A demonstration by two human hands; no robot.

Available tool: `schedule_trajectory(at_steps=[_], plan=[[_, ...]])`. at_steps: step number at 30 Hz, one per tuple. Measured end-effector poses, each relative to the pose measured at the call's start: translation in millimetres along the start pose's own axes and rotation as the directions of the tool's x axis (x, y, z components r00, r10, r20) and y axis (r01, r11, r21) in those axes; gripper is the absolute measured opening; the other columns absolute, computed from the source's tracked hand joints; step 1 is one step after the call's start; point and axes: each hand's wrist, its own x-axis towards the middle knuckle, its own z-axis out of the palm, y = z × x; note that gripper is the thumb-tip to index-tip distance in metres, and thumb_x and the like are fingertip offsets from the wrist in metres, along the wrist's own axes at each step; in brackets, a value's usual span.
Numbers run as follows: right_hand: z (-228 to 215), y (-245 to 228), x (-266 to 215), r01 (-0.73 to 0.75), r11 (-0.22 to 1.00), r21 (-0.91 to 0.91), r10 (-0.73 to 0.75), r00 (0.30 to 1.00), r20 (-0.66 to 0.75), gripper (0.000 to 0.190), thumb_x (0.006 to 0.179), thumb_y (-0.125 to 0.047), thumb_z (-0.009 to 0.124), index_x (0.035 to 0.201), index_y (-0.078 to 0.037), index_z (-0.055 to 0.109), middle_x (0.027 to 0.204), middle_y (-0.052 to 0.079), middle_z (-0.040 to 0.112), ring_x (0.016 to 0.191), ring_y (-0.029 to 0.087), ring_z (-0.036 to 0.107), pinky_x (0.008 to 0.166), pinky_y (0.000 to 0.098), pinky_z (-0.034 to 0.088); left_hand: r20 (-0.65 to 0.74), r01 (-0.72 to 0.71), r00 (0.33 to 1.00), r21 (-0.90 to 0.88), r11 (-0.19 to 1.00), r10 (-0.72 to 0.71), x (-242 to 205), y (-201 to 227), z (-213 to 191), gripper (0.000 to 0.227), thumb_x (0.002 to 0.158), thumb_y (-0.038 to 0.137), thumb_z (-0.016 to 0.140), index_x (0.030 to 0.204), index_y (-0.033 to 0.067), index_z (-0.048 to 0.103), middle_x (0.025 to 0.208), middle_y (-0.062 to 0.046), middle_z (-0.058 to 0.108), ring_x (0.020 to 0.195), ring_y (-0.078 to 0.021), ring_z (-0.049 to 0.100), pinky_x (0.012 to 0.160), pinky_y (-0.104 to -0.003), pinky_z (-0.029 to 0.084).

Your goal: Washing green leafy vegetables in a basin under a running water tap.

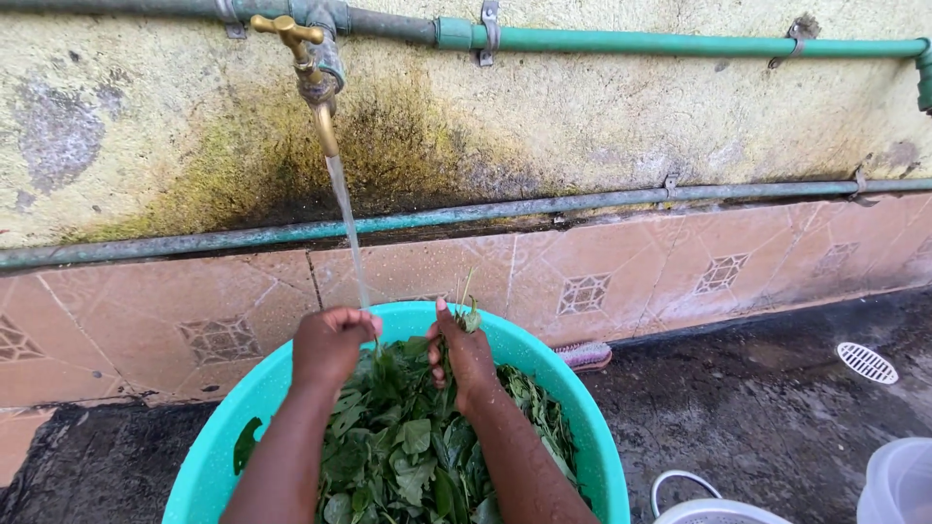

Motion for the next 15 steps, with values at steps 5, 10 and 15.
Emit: schedule_trajectory(at_steps=[5,10,15], plan=[[11,8,19,0.127,0.991,-0.040,-0.126,0.991,0.036,0.032,0.085,-0.035,0.081,0.103,-0.012,0.068,0.064,0.000,0.056,0.049,0.013,0.047,0.045,0.0307,0.037,0.080,0.063,0.996,-0.183,0.981,-0.049,8,56,-13,0.010,0.093,0.010,0.068,0.100,0.0021,0.070,0.088,-0.010,0.080,0.070,-0.0153,0.071,0.063,-0.030,0.052],[15,7,35,0.172,0.985,-0.015,-0.169,0.978,0.124,0.034,0.085,-0.027,0.081,0.112,-0.007,0.075,0.073,-0.002,0.060,0.058,0.011,0.052,0.046,0.0291,0.039,0.057,0.116,0.992,-0.144,0.983,-0.109,23,65,-12,0.012,0.094,0.012,0.069,0.101,0.0027,0.067,0.089,-0.012,0.080,0.069,-0.0169,0.075,0.058,-0.032,0.056],[35,-9,30,0.096,0.982,-0.160,-0.049,0.960,0.274,0.026,0.091,-0.034,0.075,0.104,-0.011,0.078,0.080,-0.001,0.063,0.070,0.010,0.056,0.050,0.0263,0.045,0.010,0.110,0.994,-0.125,0.986,-0.110,48,45,-5,0.015,0.085,0.012,0.079,0.093,0.0027,0.070,0.085,-0.010,0.076,0.067,-0.0161,0.073,0.055,-0.033,0.061]])
